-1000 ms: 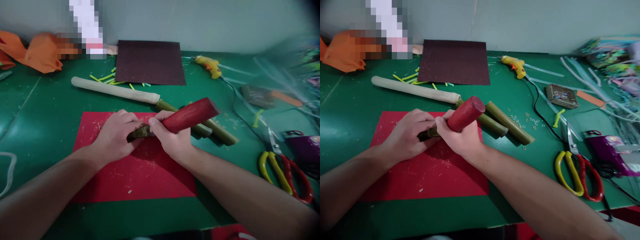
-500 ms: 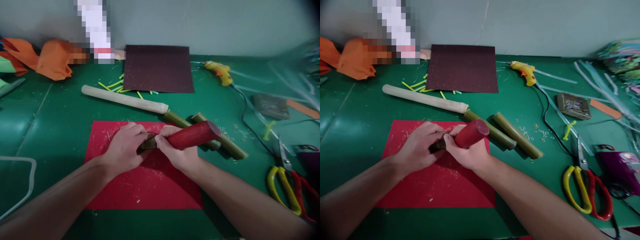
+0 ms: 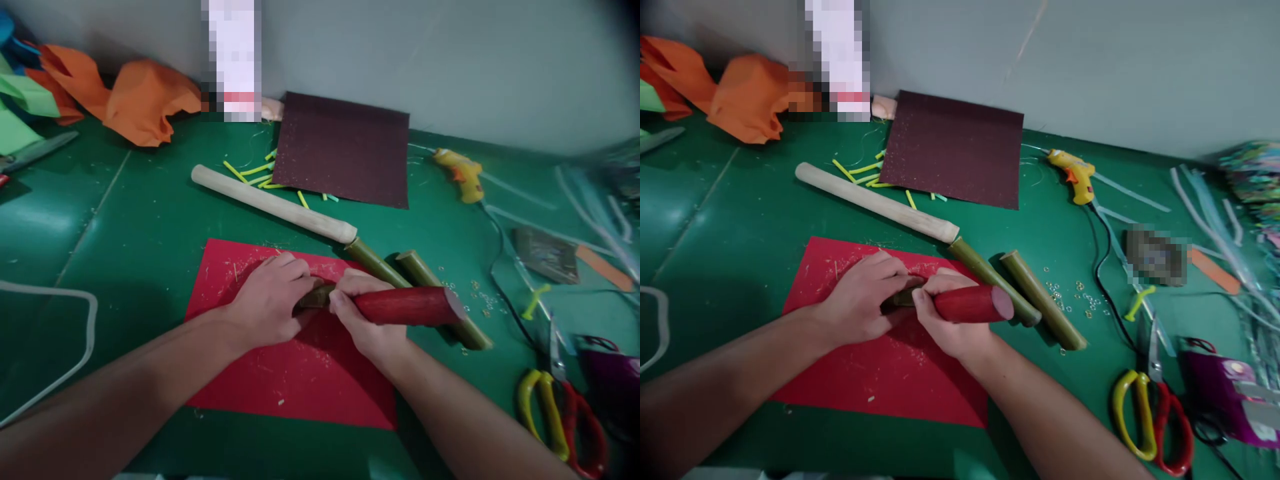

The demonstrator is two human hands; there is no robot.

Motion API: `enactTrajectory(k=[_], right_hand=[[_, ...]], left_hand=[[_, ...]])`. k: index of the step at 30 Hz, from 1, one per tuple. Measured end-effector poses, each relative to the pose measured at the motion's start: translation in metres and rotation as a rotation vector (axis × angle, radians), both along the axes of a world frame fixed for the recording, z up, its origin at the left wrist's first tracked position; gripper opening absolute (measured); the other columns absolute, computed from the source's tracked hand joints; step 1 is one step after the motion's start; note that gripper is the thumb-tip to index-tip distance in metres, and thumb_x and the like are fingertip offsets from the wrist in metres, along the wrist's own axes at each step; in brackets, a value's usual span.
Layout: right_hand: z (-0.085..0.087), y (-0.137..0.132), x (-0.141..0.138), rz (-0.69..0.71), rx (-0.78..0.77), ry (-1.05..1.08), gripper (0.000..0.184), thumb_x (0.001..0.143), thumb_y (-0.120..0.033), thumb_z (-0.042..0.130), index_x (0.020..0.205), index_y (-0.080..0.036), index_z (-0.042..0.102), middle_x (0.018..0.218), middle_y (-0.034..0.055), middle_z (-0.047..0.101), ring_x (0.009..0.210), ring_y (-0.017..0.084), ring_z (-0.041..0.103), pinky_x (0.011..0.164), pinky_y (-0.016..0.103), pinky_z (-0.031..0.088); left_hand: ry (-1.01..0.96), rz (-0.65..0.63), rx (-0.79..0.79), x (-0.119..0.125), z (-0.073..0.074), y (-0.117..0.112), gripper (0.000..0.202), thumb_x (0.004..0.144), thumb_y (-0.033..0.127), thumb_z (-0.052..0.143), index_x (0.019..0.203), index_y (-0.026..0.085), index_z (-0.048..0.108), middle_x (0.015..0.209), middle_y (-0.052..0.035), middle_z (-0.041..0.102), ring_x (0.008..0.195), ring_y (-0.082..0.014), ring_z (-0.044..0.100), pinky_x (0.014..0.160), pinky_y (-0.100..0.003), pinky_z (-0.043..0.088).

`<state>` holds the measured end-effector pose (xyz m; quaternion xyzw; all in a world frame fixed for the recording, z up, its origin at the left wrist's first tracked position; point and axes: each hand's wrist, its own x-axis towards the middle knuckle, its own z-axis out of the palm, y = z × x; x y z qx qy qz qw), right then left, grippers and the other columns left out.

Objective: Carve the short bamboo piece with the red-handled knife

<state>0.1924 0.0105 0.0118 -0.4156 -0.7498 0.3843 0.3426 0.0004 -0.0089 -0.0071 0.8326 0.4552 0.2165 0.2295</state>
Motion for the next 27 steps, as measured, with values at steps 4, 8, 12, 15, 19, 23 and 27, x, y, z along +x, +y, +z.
enactTrajectory(k=[4,8,12,15,19,23,27], right_hand=[[0.0,-0.001,-0.001,-0.005,-0.005,0.028,0.03,0.086,-0.021,0.06,0.057,-0.022,0.055,0.055,-0.0018,0.057,0.053,0.013,0.054,0.055,0.03,0.045],[-0.002,-0.003,-0.003,-0.086,-0.045,0.105,0.024,0.086,-0.021,0.064,0.062,-0.022,0.06,0.059,-0.0024,0.059,0.054,0.012,0.057,0.056,0.029,0.047],[-0.003,-0.004,-0.005,-0.162,-0.094,0.227,0.021,0.085,-0.02,0.064,0.065,-0.022,0.062,0.059,-0.0034,0.061,0.053,0.012,0.057,0.055,0.027,0.047],[-0.002,-0.003,-0.004,-0.166,-0.122,0.247,0.023,0.085,-0.018,0.061,0.062,-0.022,0.06,0.057,-0.0037,0.059,0.052,0.011,0.055,0.054,0.025,0.046],[-0.002,-0.004,-0.003,-0.145,-0.112,0.222,0.023,0.083,-0.018,0.061,0.061,-0.021,0.06,0.057,-0.0034,0.058,0.052,0.011,0.055,0.055,0.026,0.046],[-0.003,-0.004,-0.007,-0.201,-0.138,0.23,0.023,0.082,-0.022,0.062,0.058,-0.021,0.059,0.055,-0.0033,0.057,0.051,0.011,0.053,0.052,0.025,0.044],[-0.005,-0.004,-0.013,-0.308,-0.148,0.272,0.025,0.08,-0.025,0.062,0.056,-0.021,0.058,0.052,-0.0044,0.054,0.047,0.009,0.048,0.049,0.024,0.04]], left_hand=[[0.008,-0.018,0.025,0.0,0.0,0.0,0.021,0.085,0.022,0.061,0.103,0.015,0.068,0.095,-0.0078,0.067,0.089,-0.0234,0.056,0.075,-0.039,0.046],[-0.003,-0.014,0.041,0.0,0.0,-0.001,0.022,0.085,0.021,0.058,0.103,0.014,0.068,0.094,-0.0078,0.066,0.087,-0.0232,0.056,0.074,-0.039,0.046],[0.015,-0.012,0.056,-0.001,0.0,-0.001,0.019,0.081,0.02,0.059,0.097,0.014,0.068,0.094,-0.0081,0.066,0.086,-0.0229,0.055,0.074,-0.039,0.046],[0.016,-0.017,0.067,-0.002,0.001,-0.002,0.02,0.082,0.02,0.06,0.098,0.012,0.069,0.096,-0.0087,0.067,0.088,-0.0237,0.056,0.075,-0.04,0.047],[0.008,-0.016,0.061,-0.003,0.0,-0.002,0.025,0.084,0.021,0.061,0.107,0.012,0.069,0.097,-0.0078,0.068,0.089,-0.0231,0.057,0.077,-0.038,0.048],[0.02,-0.014,0.056,-0.004,-0.001,-0.003,0.026,0.083,0.023,0.061,0.106,0.013,0.069,0.099,-0.0081,0.068,0.09,-0.0235,0.057,0.077,-0.039,0.048],[0.032,-0.022,0.057,-0.005,-0.003,-0.003,0.027,0.083,0.024,0.061,0.105,0.011,0.071,0.101,-0.0101,0.067,0.092,-0.0258,0.057,0.079,-0.042,0.048]])
